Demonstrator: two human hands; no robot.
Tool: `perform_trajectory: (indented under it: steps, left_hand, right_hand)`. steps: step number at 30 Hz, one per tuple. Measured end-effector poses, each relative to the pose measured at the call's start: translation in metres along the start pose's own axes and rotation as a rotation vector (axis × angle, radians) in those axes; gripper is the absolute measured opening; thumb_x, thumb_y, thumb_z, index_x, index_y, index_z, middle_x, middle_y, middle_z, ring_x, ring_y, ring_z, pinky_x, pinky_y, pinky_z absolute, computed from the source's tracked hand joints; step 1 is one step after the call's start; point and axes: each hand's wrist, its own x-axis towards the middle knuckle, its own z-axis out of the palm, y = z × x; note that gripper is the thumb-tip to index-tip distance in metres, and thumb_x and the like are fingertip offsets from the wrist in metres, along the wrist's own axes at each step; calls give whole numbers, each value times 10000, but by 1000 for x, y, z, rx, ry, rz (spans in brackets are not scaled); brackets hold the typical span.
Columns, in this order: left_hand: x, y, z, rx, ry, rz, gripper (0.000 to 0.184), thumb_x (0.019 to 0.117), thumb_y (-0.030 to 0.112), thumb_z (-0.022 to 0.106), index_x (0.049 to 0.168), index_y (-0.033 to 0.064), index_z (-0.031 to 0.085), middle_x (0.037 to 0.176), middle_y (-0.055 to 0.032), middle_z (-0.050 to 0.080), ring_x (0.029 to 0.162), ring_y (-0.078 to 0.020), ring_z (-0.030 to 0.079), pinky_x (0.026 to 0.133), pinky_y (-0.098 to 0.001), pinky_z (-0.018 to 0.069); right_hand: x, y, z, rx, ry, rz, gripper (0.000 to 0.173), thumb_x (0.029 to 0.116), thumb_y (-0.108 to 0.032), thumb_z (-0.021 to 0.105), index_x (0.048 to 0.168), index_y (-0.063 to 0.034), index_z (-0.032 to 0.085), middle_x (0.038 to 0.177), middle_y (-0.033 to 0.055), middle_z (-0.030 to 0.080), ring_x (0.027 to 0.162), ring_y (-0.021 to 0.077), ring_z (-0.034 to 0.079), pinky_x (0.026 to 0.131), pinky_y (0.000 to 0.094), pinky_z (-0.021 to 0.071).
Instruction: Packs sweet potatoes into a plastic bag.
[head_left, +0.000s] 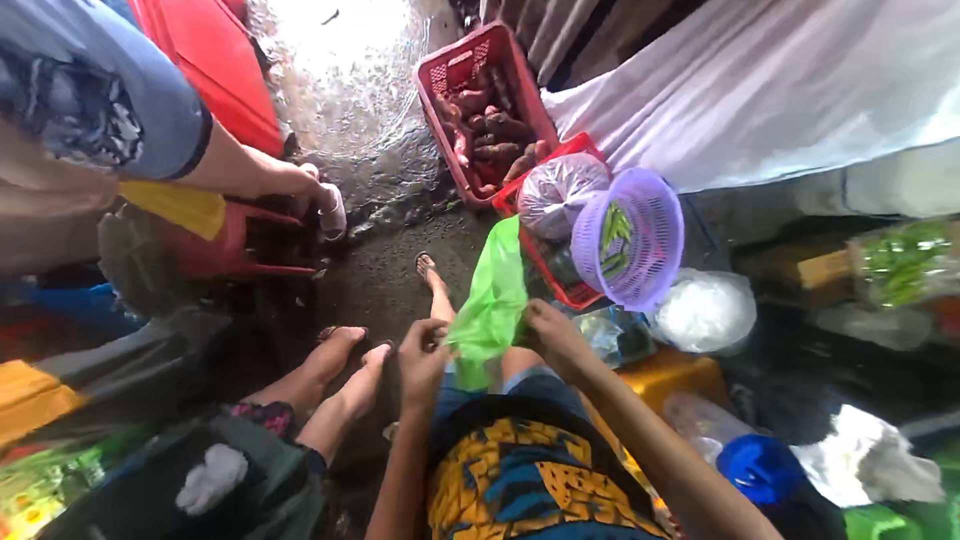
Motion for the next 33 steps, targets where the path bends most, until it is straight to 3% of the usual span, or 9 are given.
perform_trajectory:
  steps: [3, 7, 10, 12, 15, 18, 22, 25, 33]
  left_hand:
    - [89, -60, -64, 215, 150, -65, 422, 805, 11, 698, 1203, -98, 608, 1043, -207, 670, 894, -220, 655, 785, -364, 557]
    - [165, -16, -87, 486, -335, -8, 1027, 677, 247, 881, 1531, -28, 382, 1524, -328, 395, 1410, -493, 390, 1139, -651, 353]
    - [213, 14, -59, 573, -478, 216, 720, 789, 436, 772, 1409, 112, 600, 1568, -216, 427, 1488, -466, 304, 1171, -731, 198]
    - [258, 19, -48, 464, -486, 91, 288, 925, 195, 633, 1156, 45, 716, 1384, -117, 620, 1392, -289, 481, 1170, -585, 323]
    - [321, 53, -45, -257, -507, -401, 205, 1054, 148, 422, 1126, 80, 603, 895, -17, 707, 801, -90, 694, 747, -301, 609]
    - [373, 66, -56, -640, -590, -346, 401, 922, 278, 667, 1312, 233, 587, 1104, 10, 715, 964, -100, 694, 860, -330, 595]
    - [479, 62, -62, 529, -526, 64, 219, 798, 220, 824, 983, 118, 766, 1233, -131, 618, 1047, -276, 642, 828, -469, 576]
    - [547, 47, -60, 1025, -277, -23, 584, 769, 236, 879, 1229, -37, 644, 1474, -310, 449, 1140, -525, 603, 871, -703, 517]
    - [617, 32, -36, 1315, -365, -19, 323, 861, 24, 702, 1170, -67, 679, 1226, -290, 653, 1051, -454, 683, 799, -605, 561]
  right_hand:
    - [48, -26, 20, 196, 183, 51, 322, 1107, -266, 439, 1229, -9, 590, 988, 96, 704, 865, 176, 706, 774, 377, 616]
    - [120, -53, 64, -62, 67, -19, 294, 1073, -238, 527, 1200, 15, 611, 969, 89, 710, 840, 132, 698, 788, 353, 606]
    - [159, -82, 96, -142, -231, -17, 285, 971, -247, 703, 1173, -57, 636, 885, 5, 729, 780, 73, 696, 748, 299, 603]
    - [185, -107, 100, -465, -128, -24, 430, 876, -159, 758, 1285, -99, 638, 897, 91, 716, 786, 213, 693, 733, 437, 596]
    - [255, -128, 67, -898, 245, 134, 682, 798, -3, 753, 1435, -126, 542, 1016, 296, 692, 893, 528, 677, 723, 713, 522]
    - [327, -128, 32, -806, 341, 194, 724, 789, 106, 718, 1467, -23, 500, 1322, 336, 571, 1148, 552, 598, 893, 729, 505]
    - [364, -180, 32, 113, -184, 25, 631, 968, -28, 497, 1564, -202, 387, 1243, 98, 677, 969, 173, 694, 826, 383, 609]
    - [401, -207, 12, 297, -542, -22, 627, 958, -187, 653, 1547, -203, 437, 1211, 21, 709, 959, 58, 702, 855, 265, 612]
    - [671, -152, -7, -702, 331, 238, 452, 998, -280, 647, 1358, -10, 601, 1390, 300, 551, 1228, 465, 591, 1010, 625, 494]
